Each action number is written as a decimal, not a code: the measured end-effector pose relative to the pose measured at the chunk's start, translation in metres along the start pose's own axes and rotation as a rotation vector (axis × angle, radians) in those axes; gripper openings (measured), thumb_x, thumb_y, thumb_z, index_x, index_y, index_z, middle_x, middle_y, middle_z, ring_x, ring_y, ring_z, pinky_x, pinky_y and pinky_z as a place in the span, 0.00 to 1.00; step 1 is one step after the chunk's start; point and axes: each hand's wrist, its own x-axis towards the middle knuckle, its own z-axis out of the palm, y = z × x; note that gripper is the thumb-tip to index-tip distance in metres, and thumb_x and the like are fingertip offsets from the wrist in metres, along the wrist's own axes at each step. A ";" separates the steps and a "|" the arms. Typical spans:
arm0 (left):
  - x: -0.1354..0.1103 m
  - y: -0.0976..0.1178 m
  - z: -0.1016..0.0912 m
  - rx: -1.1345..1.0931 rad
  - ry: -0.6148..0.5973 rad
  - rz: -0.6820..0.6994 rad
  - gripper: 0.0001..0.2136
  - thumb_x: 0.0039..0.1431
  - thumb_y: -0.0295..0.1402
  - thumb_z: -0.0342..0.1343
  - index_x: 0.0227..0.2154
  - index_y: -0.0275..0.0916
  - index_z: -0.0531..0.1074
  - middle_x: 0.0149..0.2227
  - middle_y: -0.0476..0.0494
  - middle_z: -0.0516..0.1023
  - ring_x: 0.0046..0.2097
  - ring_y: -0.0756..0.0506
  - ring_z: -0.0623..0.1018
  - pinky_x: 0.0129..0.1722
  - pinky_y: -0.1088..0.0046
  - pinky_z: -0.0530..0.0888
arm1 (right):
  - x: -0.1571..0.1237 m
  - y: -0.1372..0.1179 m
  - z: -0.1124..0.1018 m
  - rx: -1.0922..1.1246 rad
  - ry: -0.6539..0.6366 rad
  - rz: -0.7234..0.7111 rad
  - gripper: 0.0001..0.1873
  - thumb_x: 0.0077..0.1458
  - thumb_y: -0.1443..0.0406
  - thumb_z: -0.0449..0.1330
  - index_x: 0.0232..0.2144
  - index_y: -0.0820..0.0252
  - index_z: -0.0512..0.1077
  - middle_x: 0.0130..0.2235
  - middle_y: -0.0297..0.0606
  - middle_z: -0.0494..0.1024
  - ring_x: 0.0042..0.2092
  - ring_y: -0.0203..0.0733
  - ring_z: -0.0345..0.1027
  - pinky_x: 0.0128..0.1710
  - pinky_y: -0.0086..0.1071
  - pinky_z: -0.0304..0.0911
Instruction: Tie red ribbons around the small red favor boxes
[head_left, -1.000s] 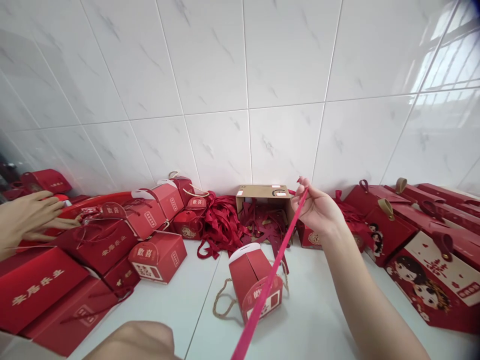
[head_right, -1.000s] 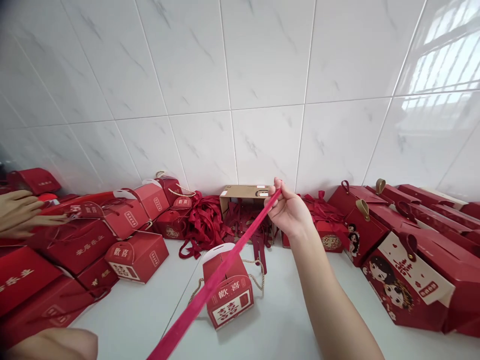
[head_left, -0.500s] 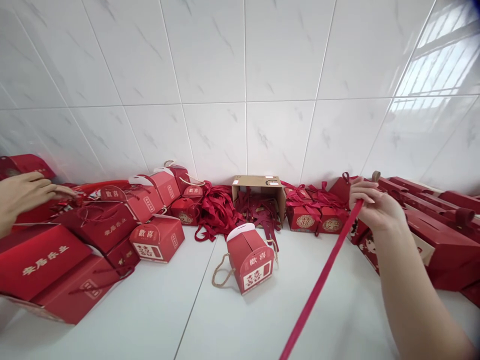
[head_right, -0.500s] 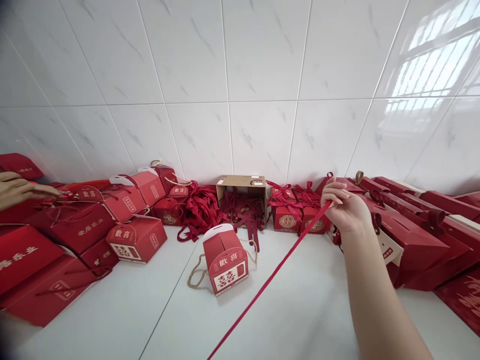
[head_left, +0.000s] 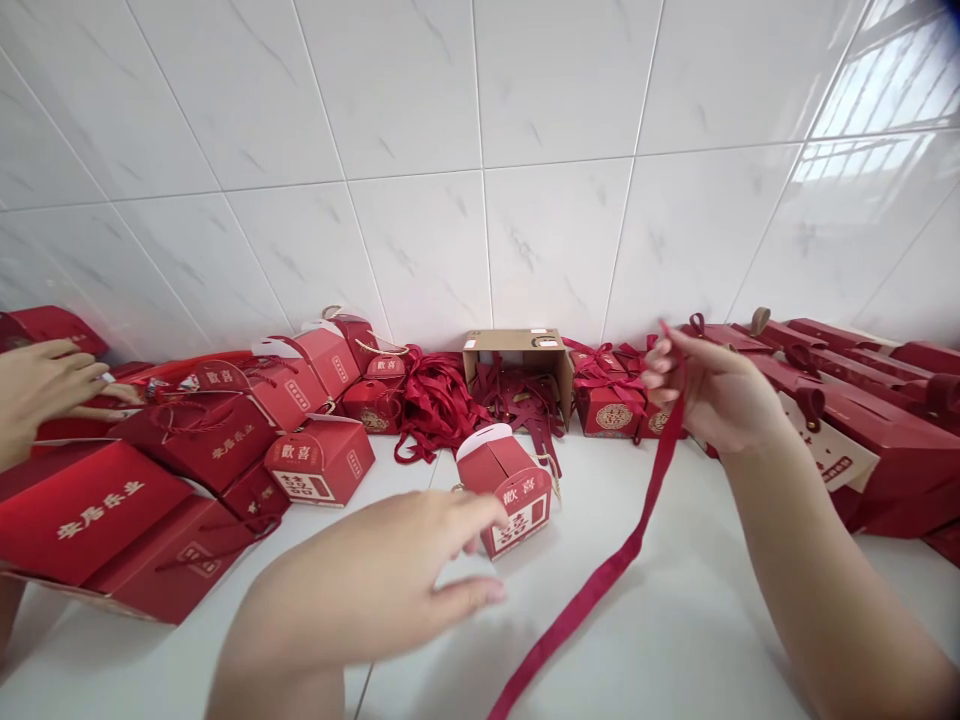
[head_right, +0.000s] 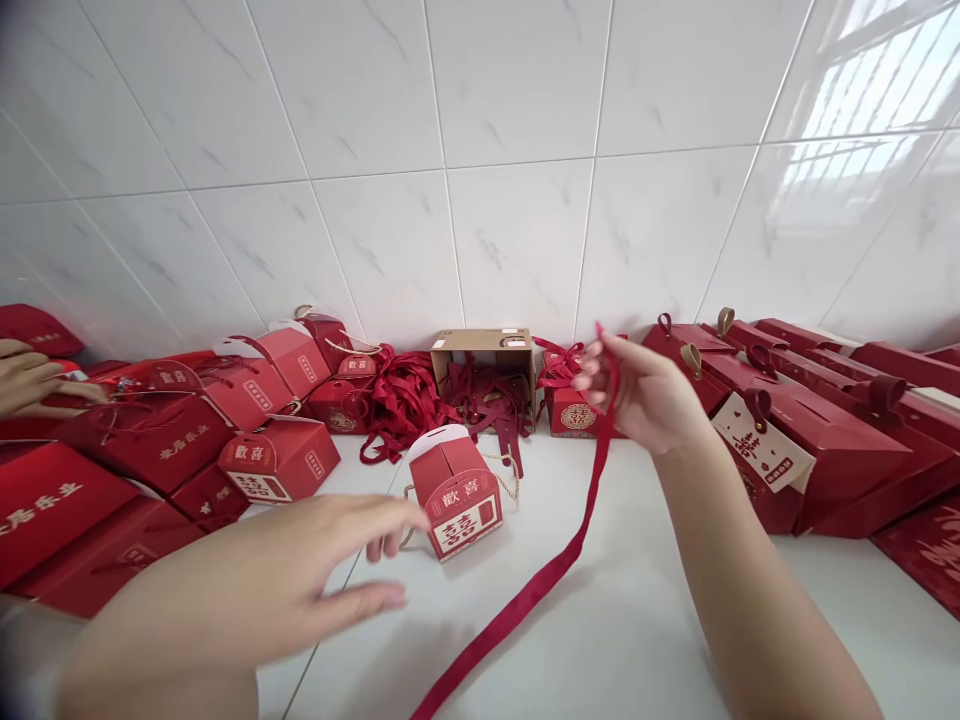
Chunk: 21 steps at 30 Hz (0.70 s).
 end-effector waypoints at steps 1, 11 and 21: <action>0.012 0.001 0.000 -0.001 -0.018 -0.037 0.14 0.56 0.47 0.49 0.34 0.43 0.69 0.33 0.47 0.75 0.32 0.46 0.74 0.30 0.74 0.68 | -0.005 0.005 0.012 -0.118 -0.080 0.031 0.10 0.55 0.60 0.60 0.26 0.59 0.72 0.27 0.35 0.70 0.29 0.36 0.65 0.25 0.26 0.61; 0.065 -0.024 0.003 -0.014 -0.162 -0.182 0.16 0.57 0.45 0.43 0.20 0.40 0.58 0.21 0.49 0.66 0.20 0.50 0.63 0.19 0.72 0.56 | -0.020 0.063 0.061 -0.789 -0.711 0.385 0.25 0.58 0.53 0.56 0.17 0.60 0.54 0.21 0.27 0.48 0.23 0.30 0.40 0.22 0.29 0.40; 0.068 -0.022 0.006 -0.102 -0.195 -0.168 0.17 0.58 0.47 0.41 0.21 0.41 0.57 0.20 0.50 0.65 0.19 0.50 0.61 0.19 0.74 0.55 | -0.014 0.073 0.060 -0.718 -0.611 0.450 0.23 0.57 0.57 0.54 0.16 0.60 0.54 0.20 0.26 0.50 0.23 0.30 0.39 0.24 0.30 0.39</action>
